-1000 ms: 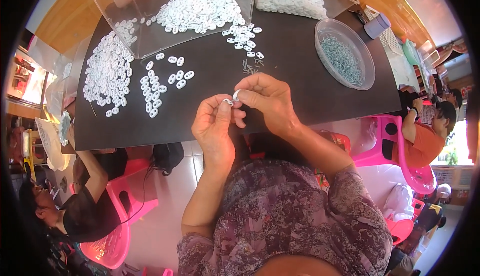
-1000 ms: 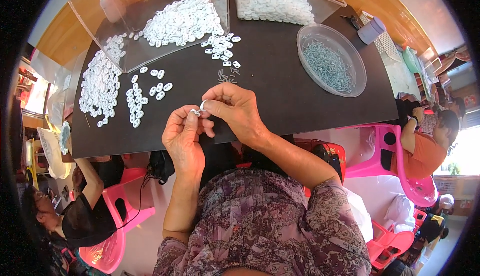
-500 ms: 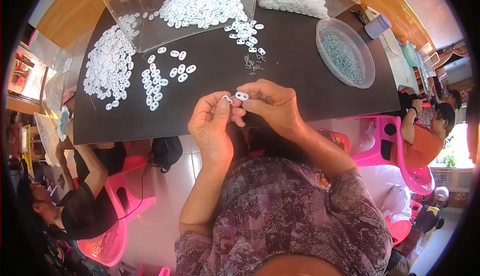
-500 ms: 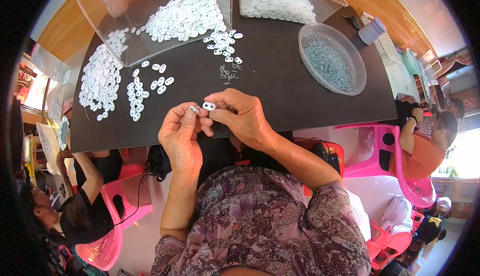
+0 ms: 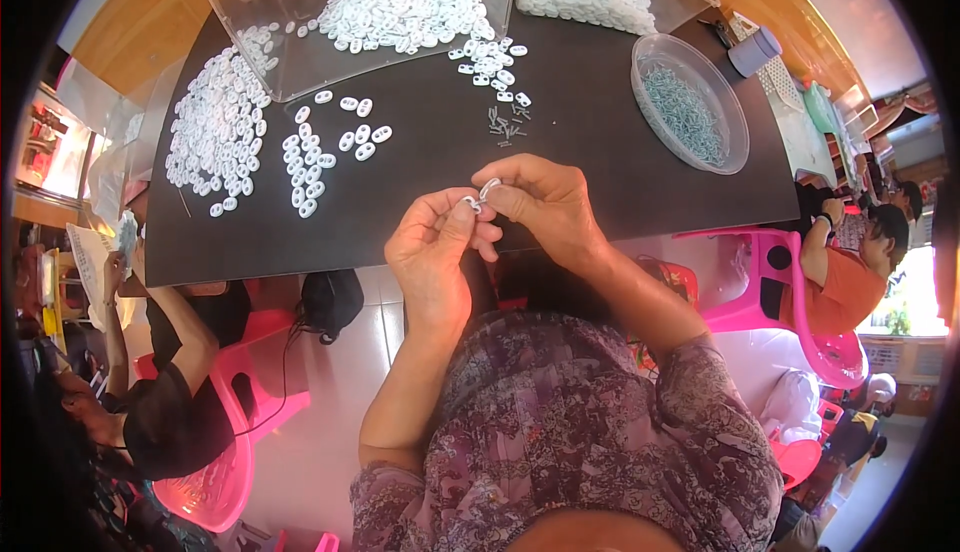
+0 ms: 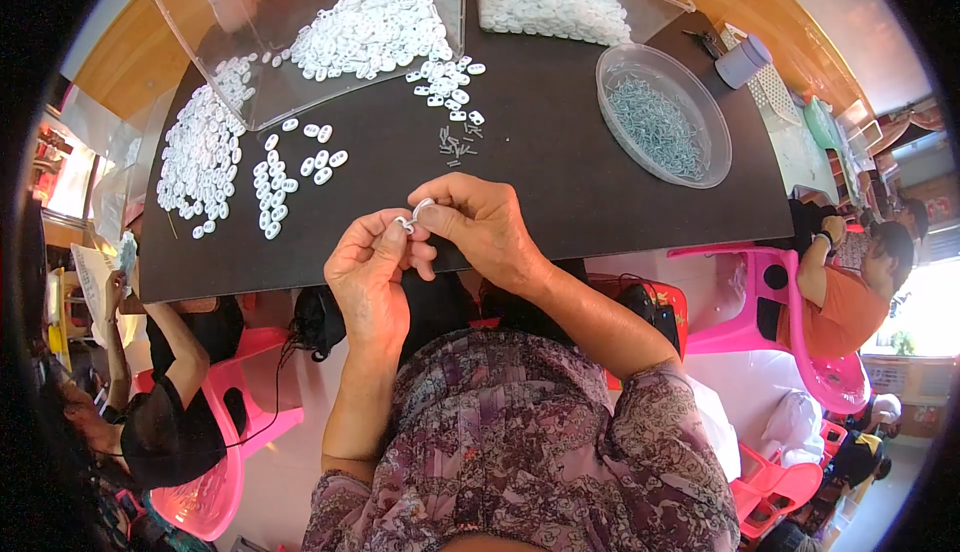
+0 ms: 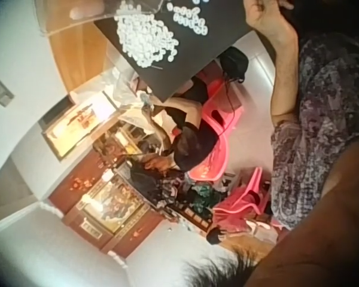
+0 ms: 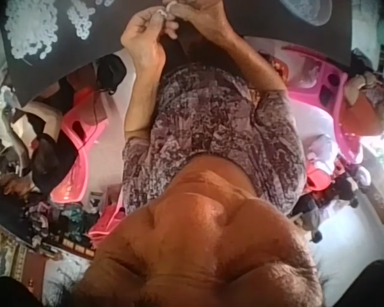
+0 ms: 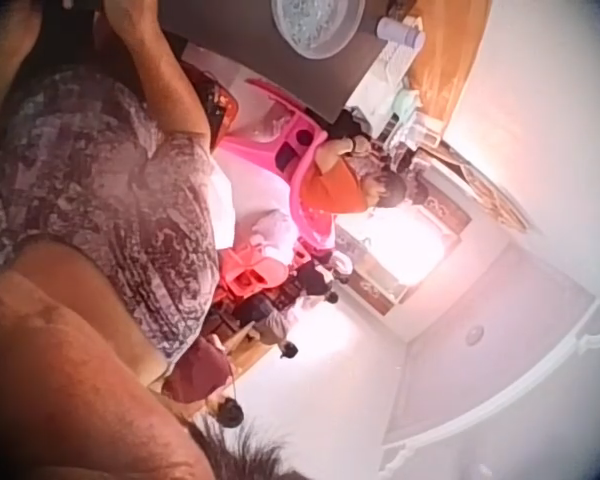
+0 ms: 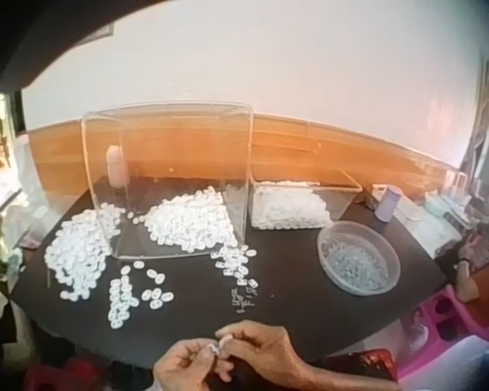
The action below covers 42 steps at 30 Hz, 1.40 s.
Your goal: Assembling small plastic components by inserting metal pins into pre-drilled holes.
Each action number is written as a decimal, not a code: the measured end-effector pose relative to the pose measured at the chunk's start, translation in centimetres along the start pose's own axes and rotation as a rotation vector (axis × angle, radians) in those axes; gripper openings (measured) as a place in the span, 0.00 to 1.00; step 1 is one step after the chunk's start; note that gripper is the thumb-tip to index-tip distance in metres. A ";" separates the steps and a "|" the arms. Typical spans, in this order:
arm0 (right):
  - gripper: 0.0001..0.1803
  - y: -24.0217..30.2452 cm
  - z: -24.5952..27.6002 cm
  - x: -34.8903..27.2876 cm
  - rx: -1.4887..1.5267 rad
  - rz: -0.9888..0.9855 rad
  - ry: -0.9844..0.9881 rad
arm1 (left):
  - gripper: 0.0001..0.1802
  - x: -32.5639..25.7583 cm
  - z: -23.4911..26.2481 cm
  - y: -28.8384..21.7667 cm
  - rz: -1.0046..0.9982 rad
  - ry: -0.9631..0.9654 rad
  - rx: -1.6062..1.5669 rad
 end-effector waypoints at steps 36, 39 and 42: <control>0.07 -0.9 0.6 0.3 0.010 -0.091 0.005 | 0.07 -0.6 0.7 -0.2 -0.040 -0.053 0.164; 0.07 -0.9 0.4 0.2 0.015 -0.066 0.010 | 0.07 -0.6 0.9 -0.2 -0.048 -0.070 0.172; 0.07 -0.9 0.1 0.2 0.041 -0.061 0.009 | 0.07 -0.6 1.0 -0.1 -0.046 -0.080 0.173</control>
Point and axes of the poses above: each hand's wrist, its own x-axis towards the middle knuckle, its own z-axis out of the back of the hand, y = z × x, the point moved 7 cm from there along x, towards the middle knuckle, and after that the axes turned 9 degrees about -z, right-handed, at the moved point
